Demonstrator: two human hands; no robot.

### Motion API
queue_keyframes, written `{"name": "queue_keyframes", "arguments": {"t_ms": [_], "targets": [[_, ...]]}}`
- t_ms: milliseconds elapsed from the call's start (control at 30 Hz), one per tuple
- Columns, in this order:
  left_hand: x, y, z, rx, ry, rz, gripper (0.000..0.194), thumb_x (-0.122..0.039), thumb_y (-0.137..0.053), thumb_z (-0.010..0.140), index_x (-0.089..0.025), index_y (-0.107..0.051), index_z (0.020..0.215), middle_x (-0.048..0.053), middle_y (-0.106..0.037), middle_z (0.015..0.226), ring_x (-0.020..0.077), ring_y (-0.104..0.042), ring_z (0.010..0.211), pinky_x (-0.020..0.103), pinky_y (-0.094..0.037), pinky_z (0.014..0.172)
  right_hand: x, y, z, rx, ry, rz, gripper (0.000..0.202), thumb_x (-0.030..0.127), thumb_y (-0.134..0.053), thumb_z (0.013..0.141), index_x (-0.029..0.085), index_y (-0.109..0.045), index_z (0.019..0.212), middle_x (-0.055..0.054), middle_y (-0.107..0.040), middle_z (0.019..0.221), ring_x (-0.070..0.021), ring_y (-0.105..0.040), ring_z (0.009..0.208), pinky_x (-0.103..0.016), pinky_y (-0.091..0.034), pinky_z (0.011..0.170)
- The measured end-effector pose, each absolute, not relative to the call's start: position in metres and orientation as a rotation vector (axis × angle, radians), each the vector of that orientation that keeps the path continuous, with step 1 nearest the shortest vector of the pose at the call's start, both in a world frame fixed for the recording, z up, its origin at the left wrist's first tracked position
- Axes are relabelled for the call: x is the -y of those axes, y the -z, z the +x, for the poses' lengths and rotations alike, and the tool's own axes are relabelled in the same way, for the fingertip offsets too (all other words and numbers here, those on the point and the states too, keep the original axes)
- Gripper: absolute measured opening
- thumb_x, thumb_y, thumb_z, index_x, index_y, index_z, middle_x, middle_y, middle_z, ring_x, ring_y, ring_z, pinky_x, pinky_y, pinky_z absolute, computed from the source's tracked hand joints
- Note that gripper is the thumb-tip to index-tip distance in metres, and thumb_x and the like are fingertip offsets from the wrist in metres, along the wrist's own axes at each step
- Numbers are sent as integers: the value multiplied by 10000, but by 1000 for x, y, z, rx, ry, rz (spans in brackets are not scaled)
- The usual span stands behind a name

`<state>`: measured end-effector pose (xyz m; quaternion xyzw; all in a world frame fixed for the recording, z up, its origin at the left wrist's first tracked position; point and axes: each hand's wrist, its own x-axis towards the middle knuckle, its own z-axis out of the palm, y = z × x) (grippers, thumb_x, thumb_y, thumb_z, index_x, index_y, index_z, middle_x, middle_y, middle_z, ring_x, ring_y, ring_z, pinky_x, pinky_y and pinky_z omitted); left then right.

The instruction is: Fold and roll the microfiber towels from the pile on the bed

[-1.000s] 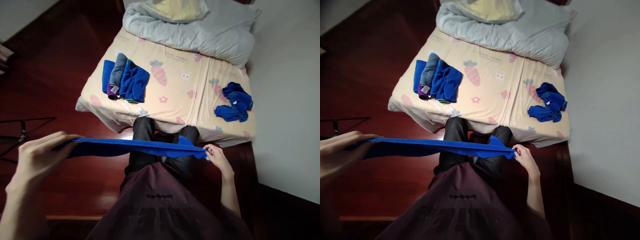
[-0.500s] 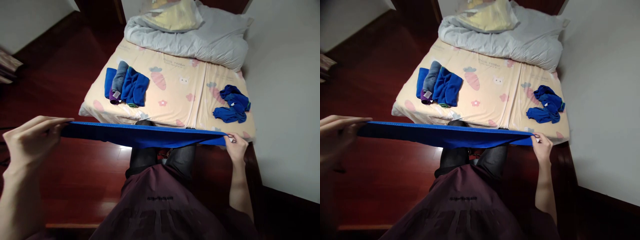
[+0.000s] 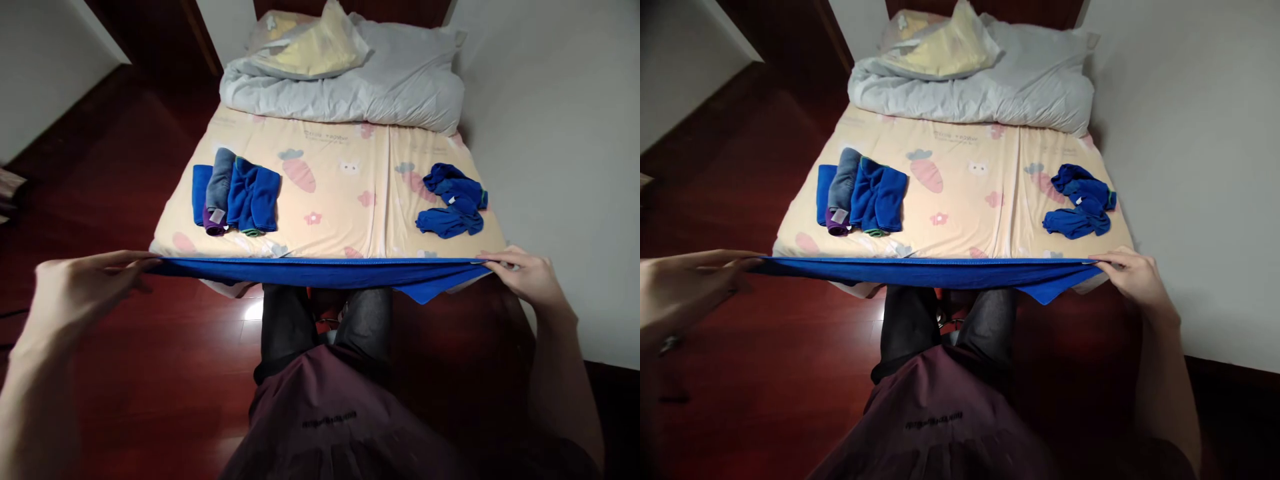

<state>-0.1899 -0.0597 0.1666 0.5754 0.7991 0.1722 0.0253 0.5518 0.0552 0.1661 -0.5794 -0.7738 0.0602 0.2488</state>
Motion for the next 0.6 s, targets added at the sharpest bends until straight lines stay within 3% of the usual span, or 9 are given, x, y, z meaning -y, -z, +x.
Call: {"name": "queue_keyframes", "arguments": {"t_ms": [133,233,333,400,500,600], "targets": [[-22,-172,-175,-2276,-400,1542,391,-540,-715,828,-197,-834,971,-63,-785,709,191,-781,736,259,-621,701,-115,-171,559,2026,-273,-1953,130,117,-951,729,195,-860,780,-23,-751,623,-152,-666,566,-260,-461,589],[-87,-171,-163,-2107,-341,1574,423,-520,-788,826,-147,-827,1021,-60,-796,741,171,-779,770,257,-636,779,-175,-167,552,1855,-540,-2082,116,88,-932,748,97,-821,779,-10,-656,469,-132,-606,435,-243,-415,519],[-142,-171,-146,-2095,-421,1628,463,-492,-795,865,-95,-813,1102,-65,-773,690,157,-777,820,303,-634,932,-232,-165,538,1666,-611,-2018,99,60,-836,848,-18,-788,887,-84,-726,575,-101,-629,458,-225,-475,568],[-170,-173,-134,-2117,-600,1658,533,-524,-756,905,-48,-799,1141,-34,-793,755,165,-783,865,349,-624,991,-262,-168,532,1583,-453,-1994,194,100,-802,893,-74,-769,972,-177,-792,760,-72,-653,532,-217,-508,627],[-199,-175,-121,-2114,-992,1699,677,-570,-725,926,54,-753,1187,73,-825,998,196,-787,933,343,-639,923,-294,-174,534,1510,-180,-1916,325,164,-795,919,-116,-746,1076,-288,-797,1007,-87,-721,713,-215,-527,705],[-216,-169,-116,-2091,-1332,1743,666,-515,-684,978,114,-716,1195,123,-809,1118,198,-779,993,308,-636,887,-309,-170,545,1444,-93,-1786,351,130,-768,928,-147,-726,1139,-325,-777,1082,-174,-790,917,-248,-562,797]]}}
